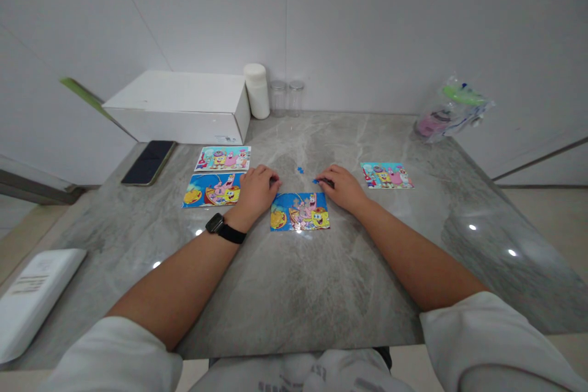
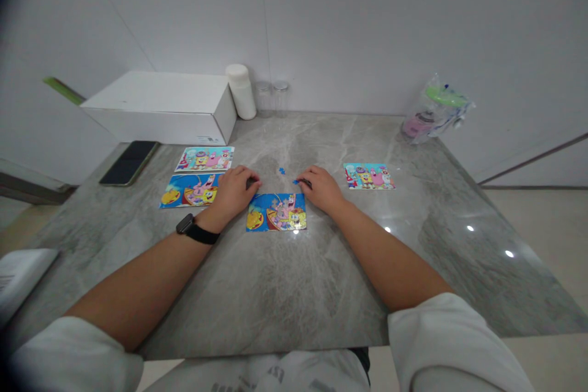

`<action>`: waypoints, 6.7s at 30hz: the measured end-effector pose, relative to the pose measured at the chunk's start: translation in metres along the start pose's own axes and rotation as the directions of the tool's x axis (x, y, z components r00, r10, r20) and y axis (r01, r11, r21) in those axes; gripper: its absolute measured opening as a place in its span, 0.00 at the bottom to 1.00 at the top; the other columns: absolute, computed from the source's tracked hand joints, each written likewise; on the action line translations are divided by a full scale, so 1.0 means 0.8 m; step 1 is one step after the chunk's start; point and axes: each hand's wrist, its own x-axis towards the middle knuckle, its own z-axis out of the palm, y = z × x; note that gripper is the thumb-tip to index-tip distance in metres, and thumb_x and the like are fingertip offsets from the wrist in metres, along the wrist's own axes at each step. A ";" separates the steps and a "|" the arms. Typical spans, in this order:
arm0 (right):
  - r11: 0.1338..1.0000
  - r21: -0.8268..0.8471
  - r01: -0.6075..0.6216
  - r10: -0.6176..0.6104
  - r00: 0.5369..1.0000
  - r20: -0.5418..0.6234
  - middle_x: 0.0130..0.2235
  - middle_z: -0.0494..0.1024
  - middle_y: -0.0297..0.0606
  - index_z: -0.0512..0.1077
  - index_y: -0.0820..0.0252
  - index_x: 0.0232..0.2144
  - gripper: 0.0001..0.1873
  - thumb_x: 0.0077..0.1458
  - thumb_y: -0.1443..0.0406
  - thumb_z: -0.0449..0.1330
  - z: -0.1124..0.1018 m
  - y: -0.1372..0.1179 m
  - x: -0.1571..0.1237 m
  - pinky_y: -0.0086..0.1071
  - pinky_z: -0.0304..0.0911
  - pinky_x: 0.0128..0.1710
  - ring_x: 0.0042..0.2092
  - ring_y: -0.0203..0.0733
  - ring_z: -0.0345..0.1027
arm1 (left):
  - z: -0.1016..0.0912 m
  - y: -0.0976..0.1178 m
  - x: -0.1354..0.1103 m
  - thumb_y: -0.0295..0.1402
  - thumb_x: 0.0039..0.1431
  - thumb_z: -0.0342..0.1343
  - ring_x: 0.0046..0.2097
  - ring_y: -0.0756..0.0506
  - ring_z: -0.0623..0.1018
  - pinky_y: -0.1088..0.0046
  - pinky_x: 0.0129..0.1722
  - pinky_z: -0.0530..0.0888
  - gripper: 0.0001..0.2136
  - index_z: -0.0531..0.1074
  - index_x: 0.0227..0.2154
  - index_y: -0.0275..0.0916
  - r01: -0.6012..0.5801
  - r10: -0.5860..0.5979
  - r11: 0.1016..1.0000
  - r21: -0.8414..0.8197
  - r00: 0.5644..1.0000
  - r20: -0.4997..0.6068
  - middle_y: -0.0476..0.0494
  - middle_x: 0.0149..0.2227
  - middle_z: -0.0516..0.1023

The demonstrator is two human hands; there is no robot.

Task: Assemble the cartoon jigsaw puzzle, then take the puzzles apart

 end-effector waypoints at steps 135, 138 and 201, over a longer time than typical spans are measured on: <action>0.864 0.487 -0.131 0.012 0.970 0.241 0.36 0.83 0.34 0.78 0.57 0.49 0.15 0.59 0.65 0.64 -0.013 -0.075 -0.010 0.29 0.64 0.36 0.35 0.37 0.73 | -0.014 0.059 -0.030 0.39 0.67 0.59 0.41 0.44 0.77 0.64 0.45 0.73 0.10 0.76 0.32 0.41 -0.084 0.142 0.889 -0.449 0.985 0.096 0.46 0.36 0.79; 0.871 0.471 -0.143 0.039 0.974 0.224 0.35 0.83 0.34 0.80 0.57 0.43 0.10 0.60 0.64 0.63 -0.013 -0.070 -0.009 0.29 0.64 0.35 0.33 0.36 0.73 | -0.015 0.057 -0.030 0.41 0.67 0.60 0.42 0.43 0.77 0.62 0.46 0.71 0.11 0.75 0.32 0.41 -0.130 0.173 0.924 -0.359 0.981 0.090 0.45 0.37 0.79; 1.000 0.020 0.023 -0.026 0.987 0.159 0.36 0.78 0.38 0.80 0.58 0.37 0.03 0.62 0.64 0.67 -0.004 -0.066 -0.010 0.36 0.60 0.45 0.41 0.43 0.70 | -0.009 0.059 -0.042 0.52 0.57 0.67 0.52 0.36 0.74 0.55 0.53 0.66 0.22 0.73 0.45 0.42 -0.299 0.303 0.953 -0.054 0.917 0.261 0.41 0.48 0.77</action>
